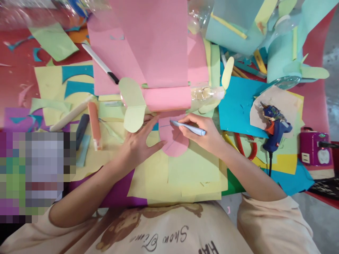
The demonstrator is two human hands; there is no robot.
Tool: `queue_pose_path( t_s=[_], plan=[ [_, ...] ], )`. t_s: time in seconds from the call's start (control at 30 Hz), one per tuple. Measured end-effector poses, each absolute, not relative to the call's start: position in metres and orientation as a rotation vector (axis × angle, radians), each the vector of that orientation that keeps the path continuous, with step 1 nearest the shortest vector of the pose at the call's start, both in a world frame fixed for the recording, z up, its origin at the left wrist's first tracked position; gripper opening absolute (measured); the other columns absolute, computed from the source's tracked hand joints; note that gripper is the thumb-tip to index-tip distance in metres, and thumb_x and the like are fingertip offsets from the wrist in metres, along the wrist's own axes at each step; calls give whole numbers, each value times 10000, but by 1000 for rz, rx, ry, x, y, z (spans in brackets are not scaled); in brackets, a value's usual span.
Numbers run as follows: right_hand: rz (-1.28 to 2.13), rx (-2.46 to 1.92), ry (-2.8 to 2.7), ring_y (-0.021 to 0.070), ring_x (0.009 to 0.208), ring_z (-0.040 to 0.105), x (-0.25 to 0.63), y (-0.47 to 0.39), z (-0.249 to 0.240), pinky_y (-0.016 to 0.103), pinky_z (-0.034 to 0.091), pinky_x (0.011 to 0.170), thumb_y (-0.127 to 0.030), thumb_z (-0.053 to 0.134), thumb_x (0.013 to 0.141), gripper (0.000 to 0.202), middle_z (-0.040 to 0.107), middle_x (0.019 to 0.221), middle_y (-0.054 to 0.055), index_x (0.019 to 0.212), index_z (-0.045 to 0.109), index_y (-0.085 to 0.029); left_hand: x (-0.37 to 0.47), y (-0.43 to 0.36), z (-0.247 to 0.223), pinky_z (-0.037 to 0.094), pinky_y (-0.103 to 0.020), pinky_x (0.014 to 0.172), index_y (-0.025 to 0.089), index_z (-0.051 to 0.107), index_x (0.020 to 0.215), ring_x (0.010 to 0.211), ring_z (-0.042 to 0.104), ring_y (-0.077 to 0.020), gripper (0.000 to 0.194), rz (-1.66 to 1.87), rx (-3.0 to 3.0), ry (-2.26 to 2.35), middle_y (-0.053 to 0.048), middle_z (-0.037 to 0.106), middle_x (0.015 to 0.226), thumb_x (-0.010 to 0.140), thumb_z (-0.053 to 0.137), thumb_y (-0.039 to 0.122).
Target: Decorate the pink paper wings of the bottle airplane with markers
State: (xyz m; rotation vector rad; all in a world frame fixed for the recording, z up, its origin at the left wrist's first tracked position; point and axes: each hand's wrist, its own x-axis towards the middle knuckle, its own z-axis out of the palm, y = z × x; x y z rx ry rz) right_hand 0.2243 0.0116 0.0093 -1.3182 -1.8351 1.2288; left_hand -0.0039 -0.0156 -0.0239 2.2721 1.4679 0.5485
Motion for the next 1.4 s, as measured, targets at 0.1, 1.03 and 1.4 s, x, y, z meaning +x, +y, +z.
queue_pose_path(
  t_s=[0.1,1.03,1.4],
  plan=[
    [1240,-1309,-1840,90,591,538,224,11,10,216,367,511,-327,627,867,167,670,742,2,886,675,-168,-4,-16,-25,436,-493,1028,230,371,1418,1242,512,-311,622,559,2266,1465,-139,572,1285,857,613,350],
    [1352,-1217,-1910,92,653,559,226,5,12,212,394,576,-283,593,888,153,678,835,31,883,685,-160,-3,-16,-27,451,-459,985,230,364,1415,1229,520,-318,693,533,2212,1522,-140,574,1270,803,670,338],
    [1203,-1210,-2004,144,787,616,223,-4,11,266,457,712,-261,572,900,129,673,878,54,909,652,-160,-1,-14,-25,416,-458,1035,222,369,1408,1264,499,-301,670,512,2188,1486,-143,548,1310,815,662,328]
  ],
)
